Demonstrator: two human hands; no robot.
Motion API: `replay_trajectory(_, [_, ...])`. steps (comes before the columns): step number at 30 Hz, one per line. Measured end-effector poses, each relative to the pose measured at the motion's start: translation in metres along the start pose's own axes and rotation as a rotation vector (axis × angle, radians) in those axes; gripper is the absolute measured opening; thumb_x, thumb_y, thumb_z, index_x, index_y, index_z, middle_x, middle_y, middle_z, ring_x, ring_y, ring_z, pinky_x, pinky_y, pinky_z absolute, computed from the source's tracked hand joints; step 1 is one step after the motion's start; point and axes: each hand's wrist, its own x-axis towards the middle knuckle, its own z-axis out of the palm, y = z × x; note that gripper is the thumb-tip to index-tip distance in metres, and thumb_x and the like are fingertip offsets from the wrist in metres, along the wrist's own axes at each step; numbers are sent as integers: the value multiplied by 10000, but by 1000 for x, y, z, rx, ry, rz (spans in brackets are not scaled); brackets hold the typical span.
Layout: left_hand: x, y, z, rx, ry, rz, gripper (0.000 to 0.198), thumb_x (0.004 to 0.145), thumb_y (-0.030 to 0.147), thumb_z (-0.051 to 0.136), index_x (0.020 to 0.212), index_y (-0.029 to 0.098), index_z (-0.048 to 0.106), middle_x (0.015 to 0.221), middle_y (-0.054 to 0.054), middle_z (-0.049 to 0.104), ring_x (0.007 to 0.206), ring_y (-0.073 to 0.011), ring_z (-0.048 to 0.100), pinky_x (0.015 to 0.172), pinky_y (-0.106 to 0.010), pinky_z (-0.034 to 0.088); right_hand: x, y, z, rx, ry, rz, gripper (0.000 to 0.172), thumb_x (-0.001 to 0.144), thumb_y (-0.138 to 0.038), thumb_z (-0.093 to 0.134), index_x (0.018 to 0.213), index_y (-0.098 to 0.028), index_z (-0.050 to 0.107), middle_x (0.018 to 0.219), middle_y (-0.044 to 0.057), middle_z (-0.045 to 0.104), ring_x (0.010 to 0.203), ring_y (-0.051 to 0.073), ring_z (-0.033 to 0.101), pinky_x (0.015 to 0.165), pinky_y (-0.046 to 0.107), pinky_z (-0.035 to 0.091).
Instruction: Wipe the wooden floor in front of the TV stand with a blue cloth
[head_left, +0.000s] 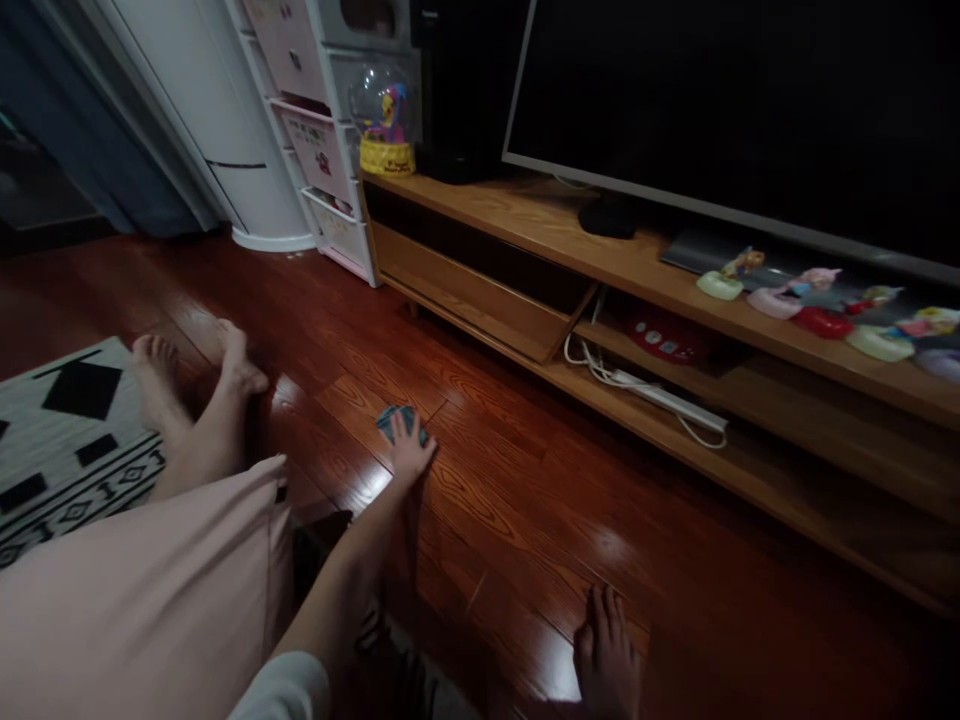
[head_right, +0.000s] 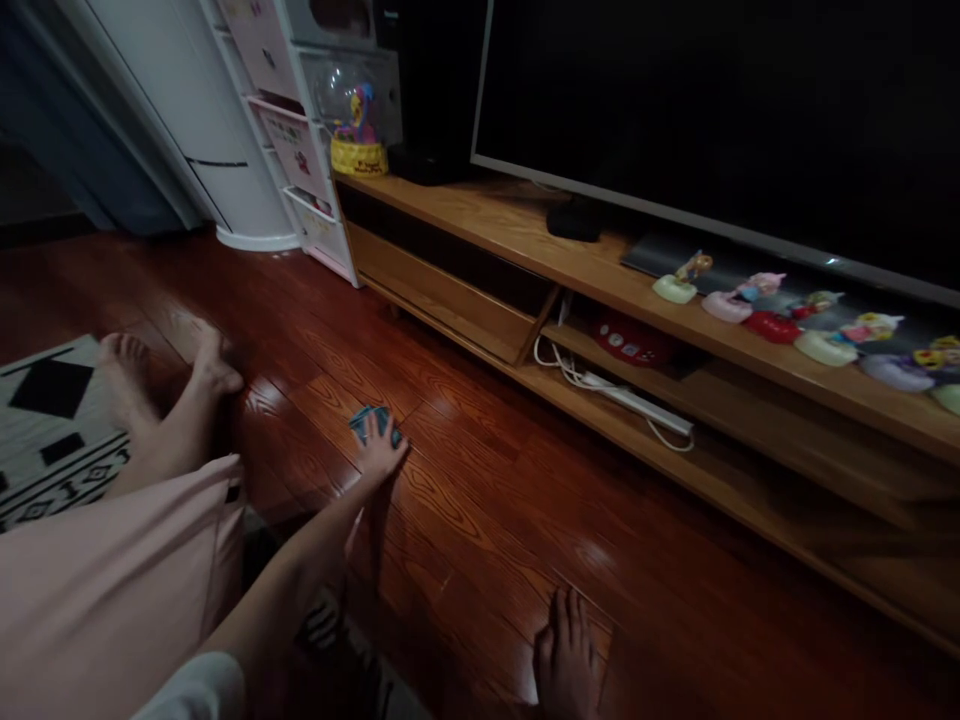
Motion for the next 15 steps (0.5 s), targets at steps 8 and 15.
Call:
replay_trajectory(8, [-106, 145, 74, -145, -221, 950, 691, 900, 607, 528, 1507, 292, 435, 1673, -119, 203, 1525, -322, 198, 1214, -640, 31, -1, 2, -3, 38, -41, 64, 671, 962, -368, 239, 1615, -226, 177, 1618, 123, 335, 1494, 315, 290, 1118, 564, 339])
replay_trajectory(15, [-53, 138, 71, -153, -203, 827, 659, 913, 607, 526, 1490, 295, 463, 1676, -97, 202, 1536, -319, 154, 1238, -577, 60, -7, 12, 5, 29, 12, -36, 675, 966, -365, 265, 1614, -195, 180, 1590, 140, 384, 1488, 322, 304, 1127, 551, 351])
